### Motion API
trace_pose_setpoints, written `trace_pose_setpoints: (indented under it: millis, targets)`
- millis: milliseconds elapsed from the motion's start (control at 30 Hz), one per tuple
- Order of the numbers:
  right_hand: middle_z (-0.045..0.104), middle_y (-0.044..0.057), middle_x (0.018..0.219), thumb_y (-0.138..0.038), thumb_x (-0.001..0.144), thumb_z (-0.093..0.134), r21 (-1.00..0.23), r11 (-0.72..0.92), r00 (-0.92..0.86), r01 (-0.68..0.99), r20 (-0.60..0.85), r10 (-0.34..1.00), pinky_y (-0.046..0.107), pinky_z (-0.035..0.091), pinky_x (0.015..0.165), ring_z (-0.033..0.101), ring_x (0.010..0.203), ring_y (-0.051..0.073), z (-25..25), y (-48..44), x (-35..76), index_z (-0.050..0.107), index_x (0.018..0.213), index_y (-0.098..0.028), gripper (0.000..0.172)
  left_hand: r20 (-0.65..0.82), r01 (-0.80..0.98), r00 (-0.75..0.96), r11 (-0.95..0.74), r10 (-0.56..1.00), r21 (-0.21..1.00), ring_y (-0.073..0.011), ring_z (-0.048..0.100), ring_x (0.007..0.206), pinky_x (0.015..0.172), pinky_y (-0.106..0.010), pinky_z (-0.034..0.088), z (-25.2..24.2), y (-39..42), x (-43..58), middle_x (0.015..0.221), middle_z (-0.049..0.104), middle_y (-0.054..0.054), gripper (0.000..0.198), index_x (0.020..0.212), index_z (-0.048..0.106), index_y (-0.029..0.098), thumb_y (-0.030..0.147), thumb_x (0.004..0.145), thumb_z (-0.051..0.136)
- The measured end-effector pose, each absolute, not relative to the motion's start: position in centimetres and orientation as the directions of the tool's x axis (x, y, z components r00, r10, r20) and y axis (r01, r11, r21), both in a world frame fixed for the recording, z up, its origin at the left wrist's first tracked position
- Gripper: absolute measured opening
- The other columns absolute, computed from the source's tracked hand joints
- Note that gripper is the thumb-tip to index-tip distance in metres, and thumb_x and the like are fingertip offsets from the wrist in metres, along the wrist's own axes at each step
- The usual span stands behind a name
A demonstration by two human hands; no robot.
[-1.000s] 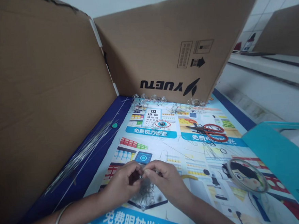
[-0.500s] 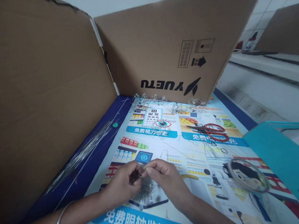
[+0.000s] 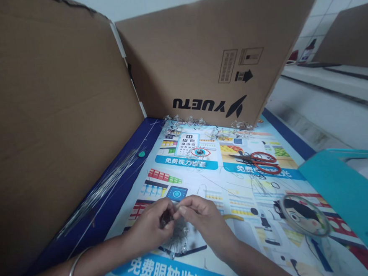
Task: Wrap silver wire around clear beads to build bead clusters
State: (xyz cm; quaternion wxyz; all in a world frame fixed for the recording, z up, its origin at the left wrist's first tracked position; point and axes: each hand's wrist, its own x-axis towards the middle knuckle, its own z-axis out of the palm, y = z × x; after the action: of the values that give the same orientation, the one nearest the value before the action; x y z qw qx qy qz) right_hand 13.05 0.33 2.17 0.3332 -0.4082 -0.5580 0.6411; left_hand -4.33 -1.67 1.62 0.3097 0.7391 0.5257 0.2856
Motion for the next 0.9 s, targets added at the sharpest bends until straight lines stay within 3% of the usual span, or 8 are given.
trace_pose_setpoints:
  millis: [167, 400, 700, 900]
  targets:
    - [0.068, 0.001, 0.078, -0.038, 0.082, 0.06, -0.988, -0.155, -0.44, 0.026, -0.151, 0.885, 0.024, 0.04, 0.068, 0.055, 0.074, 0.014, 2.2, 0.4, 13.2, 0.064, 0.082, -0.019, 0.02, 0.084, 0.536, 0.3, -0.241, 0.95, 0.809, -0.0133, 0.053, 0.067, 0.06, -0.023, 0.04, 2.0, -1.7, -4.7, 0.078, 0.057, 0.001, 0.016, 0.084, 0.049, 0.019, 0.009, 0.072, 0.053]
    - [0.065, 0.0, 0.076, -0.039, 0.081, 0.061, -0.986, -0.16, -0.422, 0.046, -0.164, 0.892, 0.024, 0.039, 0.066, 0.052, 0.072, 0.014, 2.2, 0.4, 13.1, 0.066, 0.081, -0.019, 0.02, 0.246, 0.485, 0.387, -0.423, 0.889, 0.765, -0.0189, 0.053, 0.089, 0.078, -0.031, 0.044, 2.8, -1.2, -5.3, 0.095, 0.055, -0.005, 0.032, 0.097, 0.049, 0.019, 0.004, 0.069, 0.055]
    - [0.056, -0.002, 0.066, -0.035, 0.079, 0.063, -0.994, -0.101, -0.417, 0.042, -0.109, 0.902, 0.023, 0.037, 0.06, 0.047, 0.064, 0.012, 2.4, 0.3, 12.8, 0.068, 0.078, -0.018, 0.017, 0.343, 0.459, 0.385, -0.5, 0.857, 0.734, -0.018, 0.053, 0.079, 0.071, -0.031, 0.044, 2.6, -0.7, -5.0, 0.081, 0.057, -0.003, 0.011, 0.076, 0.055, 0.017, 0.007, 0.071, 0.054]
    - [0.054, -0.003, 0.062, -0.034, 0.079, 0.063, -0.992, -0.12, -0.429, 0.029, -0.121, 0.895, 0.022, 0.037, 0.058, 0.046, 0.061, 0.011, 2.6, 0.1, 12.6, 0.066, 0.076, -0.017, 0.018, 0.237, 0.469, 0.397, -0.418, 0.887, 0.778, -0.0162, 0.055, 0.072, 0.066, -0.028, 0.042, 2.7, -0.7, -4.7, 0.075, 0.059, -0.003, 0.01, 0.07, 0.057, 0.016, 0.012, 0.077, 0.051]
